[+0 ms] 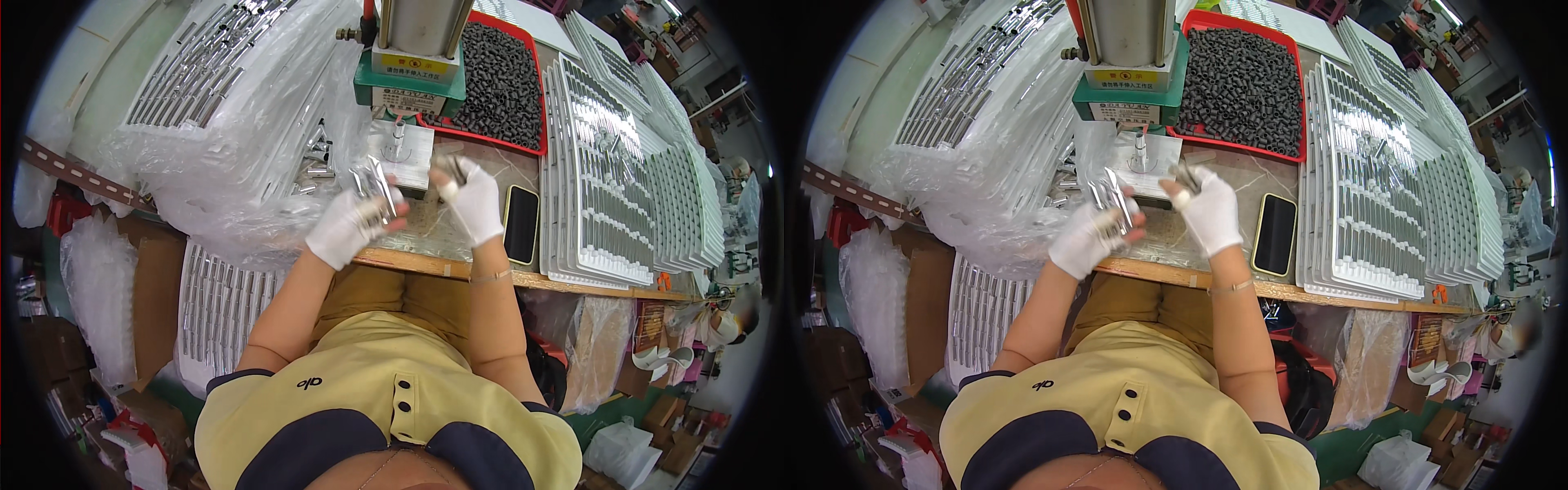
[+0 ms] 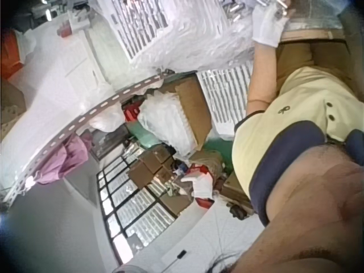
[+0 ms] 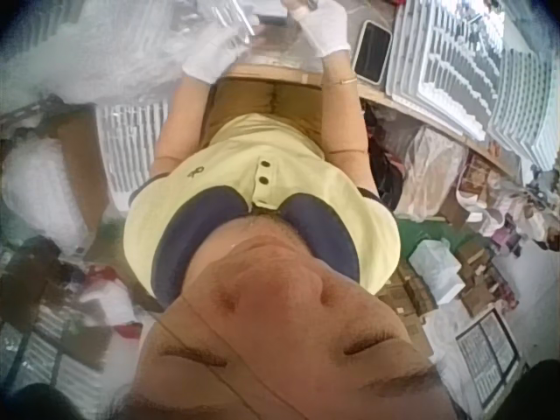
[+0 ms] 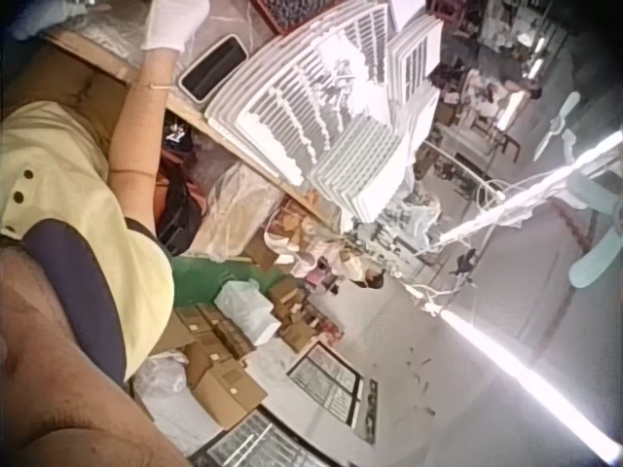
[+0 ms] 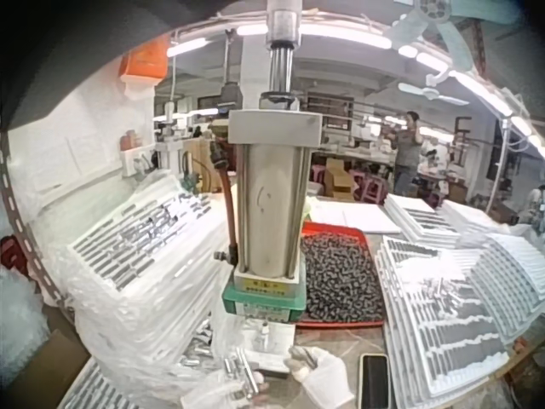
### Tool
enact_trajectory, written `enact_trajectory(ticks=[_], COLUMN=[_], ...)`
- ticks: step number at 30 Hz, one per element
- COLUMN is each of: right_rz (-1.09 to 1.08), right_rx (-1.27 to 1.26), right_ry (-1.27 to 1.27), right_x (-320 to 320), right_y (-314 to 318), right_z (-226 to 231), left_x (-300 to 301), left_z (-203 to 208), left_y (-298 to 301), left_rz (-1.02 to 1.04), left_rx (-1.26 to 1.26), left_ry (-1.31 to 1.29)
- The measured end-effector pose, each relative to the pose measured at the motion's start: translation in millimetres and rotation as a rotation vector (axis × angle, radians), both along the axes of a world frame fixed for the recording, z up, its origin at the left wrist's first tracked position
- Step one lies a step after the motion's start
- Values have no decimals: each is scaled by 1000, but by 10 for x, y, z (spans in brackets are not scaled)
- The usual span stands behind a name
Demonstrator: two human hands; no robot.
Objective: Assembling small metal components using manual pressure and packaging them into plastic bags.
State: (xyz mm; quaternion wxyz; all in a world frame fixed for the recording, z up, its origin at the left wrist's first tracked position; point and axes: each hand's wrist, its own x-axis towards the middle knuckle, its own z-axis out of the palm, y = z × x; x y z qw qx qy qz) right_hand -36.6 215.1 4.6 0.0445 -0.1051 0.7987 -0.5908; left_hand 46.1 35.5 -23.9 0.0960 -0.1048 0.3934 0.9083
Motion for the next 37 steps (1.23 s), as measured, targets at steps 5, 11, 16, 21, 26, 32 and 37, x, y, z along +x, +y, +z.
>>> enact_trajectory(ticks=[5, 11, 16, 21, 26, 32, 37], right_rz=[-20, 105, 160, 237, 235, 185, 194], right_rx=[-37, -46, -322, -401, -420, -241, -273], right_ry=[268, -42, -164, -484, -507, -283, -151], right_x=[-531, -556, -260, -89, 81, 356, 565], right_y=[-410, -527, -324, -196, -79, -85, -275], right_z=[-263, -229, -96, 13, -53, -79, -330], left_x=[-409, -549, -467, -334, -151, 210, 595], left_z=[-53, -112, -141, -45, -115, -25, -136], left_y=[-269, -391, -431, -194, 8, 198, 132], left_rz=[228, 222, 22, -321, -346, -171, -29], left_rx=[206, 90, 37, -63, -154, -274, -277], left_ry=[-35, -75, -93, -57, 31, 77, 21])
